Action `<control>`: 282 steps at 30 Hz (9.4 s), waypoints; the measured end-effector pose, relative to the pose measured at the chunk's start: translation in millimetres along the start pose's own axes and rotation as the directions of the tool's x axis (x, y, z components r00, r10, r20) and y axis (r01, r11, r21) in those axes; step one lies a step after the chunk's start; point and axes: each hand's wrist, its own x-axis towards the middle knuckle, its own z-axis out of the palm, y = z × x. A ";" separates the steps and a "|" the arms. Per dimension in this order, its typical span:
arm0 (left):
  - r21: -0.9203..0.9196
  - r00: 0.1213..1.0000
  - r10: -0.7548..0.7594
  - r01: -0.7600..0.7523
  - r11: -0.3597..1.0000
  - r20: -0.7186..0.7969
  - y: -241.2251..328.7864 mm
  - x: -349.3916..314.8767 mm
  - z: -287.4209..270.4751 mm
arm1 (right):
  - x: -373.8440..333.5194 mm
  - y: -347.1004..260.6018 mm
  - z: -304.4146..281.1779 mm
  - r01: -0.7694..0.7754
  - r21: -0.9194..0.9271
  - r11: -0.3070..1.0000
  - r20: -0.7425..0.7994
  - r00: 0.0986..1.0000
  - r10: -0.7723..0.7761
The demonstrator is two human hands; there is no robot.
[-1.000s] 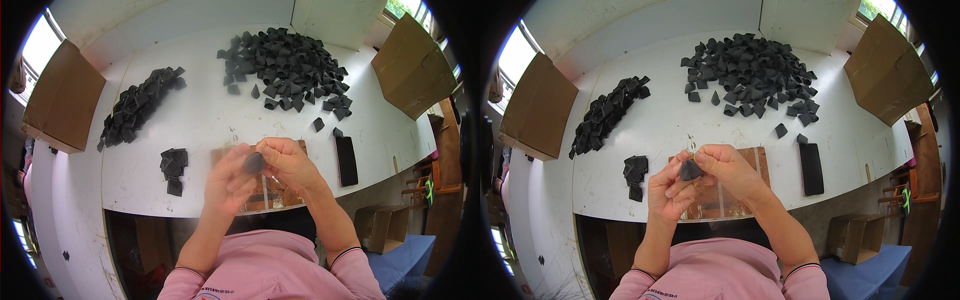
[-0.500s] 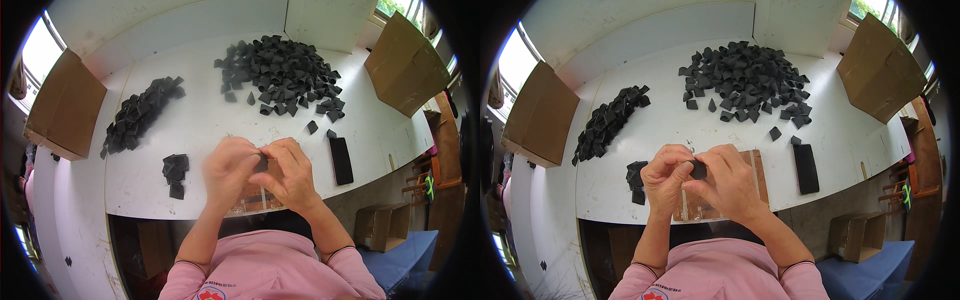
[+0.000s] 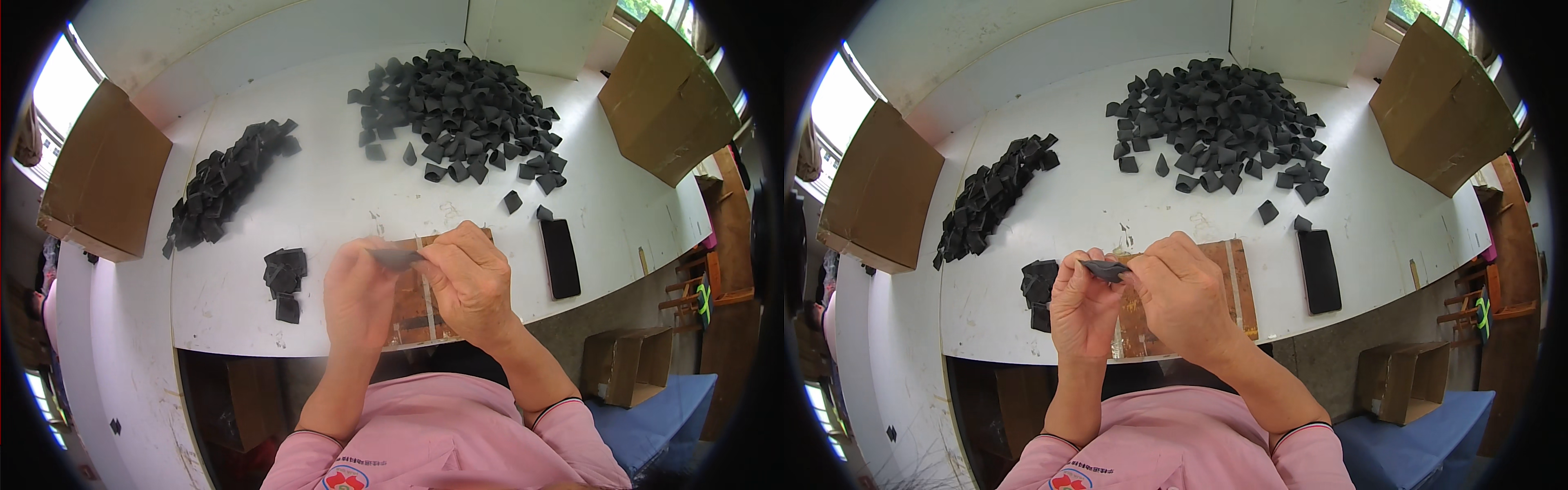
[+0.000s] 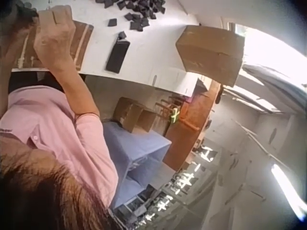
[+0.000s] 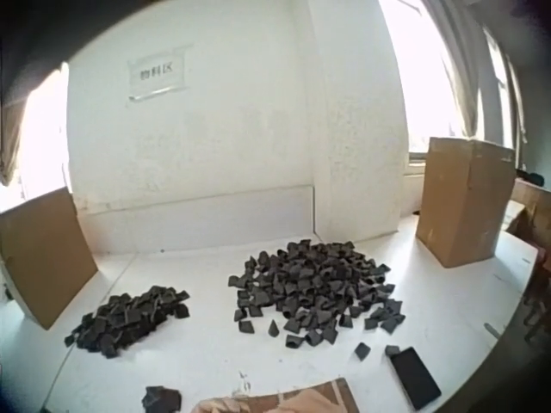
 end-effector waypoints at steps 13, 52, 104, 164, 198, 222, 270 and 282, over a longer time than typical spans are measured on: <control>0.730 0.941 0.276 -0.329 0.599 0.197 5.2 4.7 -3.5 | -0.8 -1.7 3.3 -0.055 0.087 0.995 0.075 0.996 0.049; 0.737 0.658 0.333 -0.604 -0.303 0.676 -6.7 -72.3 -71.0 | -78.6 -10.5 41.5 -0.770 0.322 -0.551 0.945 0.222 0.242; 0.716 0.961 0.014 0.196 0.670 -0.277 -8.3 -63.6 -38.0 | -85.8 -13.7 38.8 -0.504 0.153 0.850 0.227 0.855 0.466; 0.687 0.989 0.140 -0.072 0.723 -0.043 7.6 -4.9 15.4 | 0.2 27.1 2.3 -0.751 0.464 0.471 0.636 0.652 0.413; 0.790 0.987 0.036 -0.145 0.596 0.154 23.7 10.8 9.0 | 10.7 -4.7 -12.9 -0.152 0.015 0.988 0.301 0.943 0.141; 0.725 0.811 0.551 0.499 -0.475 -0.197 71.7 6.1 -174.1 | -18.8 12.9 -9.9 -0.754 0.342 0.560 0.264 0.649 0.713; 0.958 0.862 0.497 -0.056 0.280 -0.095 19.9 -45.4 -49.8 | -37.6 -36.8 72.1 -0.119 -0.102 0.988 0.257 0.956 0.142; 0.810 0.997 -0.016 0.071 0.582 -0.076 37.0 -44.5 -9.3 | -40.3 -33.7 24.9 -0.669 0.270 0.693 0.268 0.743 0.613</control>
